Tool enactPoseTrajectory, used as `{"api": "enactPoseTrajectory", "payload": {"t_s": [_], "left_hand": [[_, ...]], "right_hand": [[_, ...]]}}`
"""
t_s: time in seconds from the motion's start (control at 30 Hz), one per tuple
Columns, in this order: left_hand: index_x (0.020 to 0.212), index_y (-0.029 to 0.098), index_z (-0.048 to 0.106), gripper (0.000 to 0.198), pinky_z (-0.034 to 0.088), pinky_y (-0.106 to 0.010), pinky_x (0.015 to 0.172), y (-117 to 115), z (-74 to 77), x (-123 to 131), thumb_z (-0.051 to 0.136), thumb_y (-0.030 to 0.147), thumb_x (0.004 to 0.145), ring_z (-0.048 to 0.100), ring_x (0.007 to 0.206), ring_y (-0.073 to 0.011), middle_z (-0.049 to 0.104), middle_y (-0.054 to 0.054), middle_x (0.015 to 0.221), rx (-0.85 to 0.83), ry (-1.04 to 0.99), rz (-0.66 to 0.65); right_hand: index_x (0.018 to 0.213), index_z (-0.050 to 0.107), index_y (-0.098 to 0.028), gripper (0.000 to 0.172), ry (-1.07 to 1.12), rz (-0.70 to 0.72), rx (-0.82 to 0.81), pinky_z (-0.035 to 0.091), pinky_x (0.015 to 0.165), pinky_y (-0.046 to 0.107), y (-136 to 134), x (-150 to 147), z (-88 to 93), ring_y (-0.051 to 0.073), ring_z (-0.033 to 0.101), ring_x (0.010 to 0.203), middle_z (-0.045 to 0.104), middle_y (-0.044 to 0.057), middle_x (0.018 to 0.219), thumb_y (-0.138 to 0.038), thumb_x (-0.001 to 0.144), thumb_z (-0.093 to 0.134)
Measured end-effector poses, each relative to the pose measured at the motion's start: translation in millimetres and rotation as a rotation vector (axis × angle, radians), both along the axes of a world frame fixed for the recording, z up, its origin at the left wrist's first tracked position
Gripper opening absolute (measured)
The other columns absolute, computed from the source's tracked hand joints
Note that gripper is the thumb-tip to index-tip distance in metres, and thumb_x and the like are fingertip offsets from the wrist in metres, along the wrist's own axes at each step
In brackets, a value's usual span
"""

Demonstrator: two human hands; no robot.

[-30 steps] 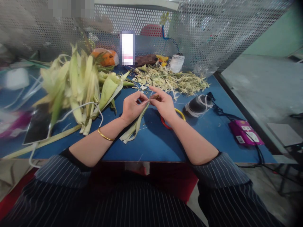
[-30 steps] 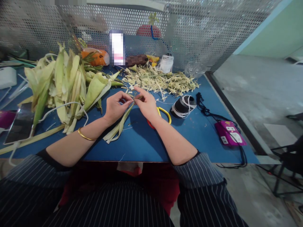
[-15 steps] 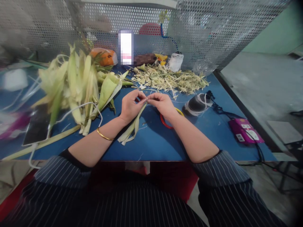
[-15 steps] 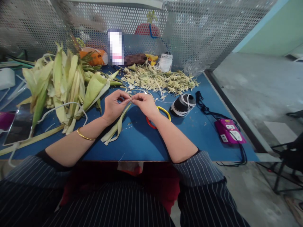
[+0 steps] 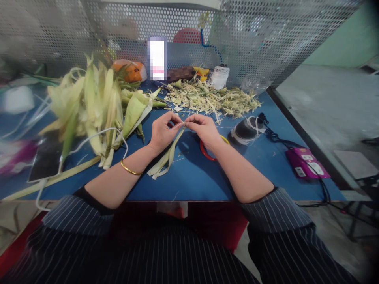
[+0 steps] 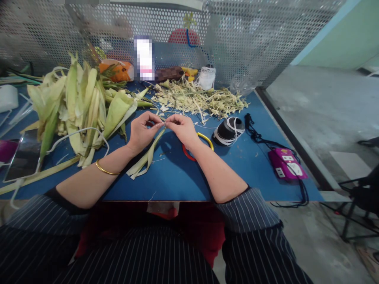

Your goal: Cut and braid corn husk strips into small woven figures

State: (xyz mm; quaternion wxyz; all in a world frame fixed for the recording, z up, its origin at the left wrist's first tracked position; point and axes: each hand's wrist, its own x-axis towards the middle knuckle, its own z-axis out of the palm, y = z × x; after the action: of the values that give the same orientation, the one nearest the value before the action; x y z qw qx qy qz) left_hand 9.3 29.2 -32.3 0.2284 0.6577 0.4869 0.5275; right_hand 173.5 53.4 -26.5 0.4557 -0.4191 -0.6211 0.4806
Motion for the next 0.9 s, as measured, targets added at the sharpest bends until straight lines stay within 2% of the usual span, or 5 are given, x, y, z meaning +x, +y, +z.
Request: {"api": "enactPoseTrajectory", "payload": {"t_s": [0.33, 0.6, 0.77, 0.83, 0.9], "left_hand": [[0.076, 0.020, 0.064, 0.020, 0.046, -0.027, 0.071, 4, -3.9, -2, 0.072, 0.038, 0.081, 0.059, 0.075, -0.0146, 0.067, -0.001, 0.079, -0.008, -0.034, -0.053], [0.078, 0.021, 0.057, 0.017, 0.042, -0.027, 0.066, 10, -7.0, -5, 0.065, 0.034, 0.085, 0.052, 0.069, -0.0135, 0.058, 0.001, 0.074, -0.087, -0.080, -0.098], [0.075, 0.021, 0.055, 0.012, 0.041, -0.028, 0.069, 19, -15.1, -7, 0.061, 0.024, 0.085, 0.052, 0.066, -0.0131, 0.059, 0.002, 0.069, -0.164, -0.097, 0.032], [0.073, 0.020, 0.055, 0.012, 0.042, -0.027, 0.067, 21, -18.7, -8, 0.061, 0.019, 0.083, 0.053, 0.065, -0.0130, 0.060, 0.003, 0.067, -0.220, -0.120, 0.101], [0.070, 0.020, 0.055, 0.013, 0.041, -0.026, 0.064, 22, -20.1, -7, 0.062, 0.016, 0.081, 0.054, 0.063, -0.0126, 0.060, 0.003, 0.066, -0.270, -0.147, 0.140]], "right_hand": [[0.071, 0.065, -0.020, 0.005, -0.056, -0.056, 0.089, 0.042, 0.071, 0.030, 2, 1, -1.5, 0.013, 0.051, 0.068, 0.061, -0.002, 0.070, -0.025, 0.072, 0.065], [0.068, 0.062, -0.020, 0.003, -0.040, -0.100, 0.041, 0.046, 0.086, 0.035, 4, 1, -3.6, 0.018, 0.061, 0.085, 0.067, 0.001, 0.081, -0.021, 0.072, 0.063], [0.068, 0.063, -0.022, 0.006, -0.147, -0.268, 0.251, 0.039, 0.103, 0.042, 9, 8, -3.9, 0.023, 0.060, 0.110, 0.070, 0.004, 0.108, -0.017, 0.072, 0.062], [0.069, 0.062, -0.022, 0.006, -0.121, -0.239, 0.286, 0.043, 0.097, 0.040, 8, 8, -0.4, 0.022, 0.061, 0.106, 0.070, 0.005, 0.109, -0.017, 0.073, 0.061], [0.070, 0.059, -0.021, 0.007, -0.040, -0.107, 0.228, 0.047, 0.083, 0.035, 3, 6, 3.6, 0.018, 0.062, 0.091, 0.071, 0.005, 0.103, -0.017, 0.076, 0.059]]}}
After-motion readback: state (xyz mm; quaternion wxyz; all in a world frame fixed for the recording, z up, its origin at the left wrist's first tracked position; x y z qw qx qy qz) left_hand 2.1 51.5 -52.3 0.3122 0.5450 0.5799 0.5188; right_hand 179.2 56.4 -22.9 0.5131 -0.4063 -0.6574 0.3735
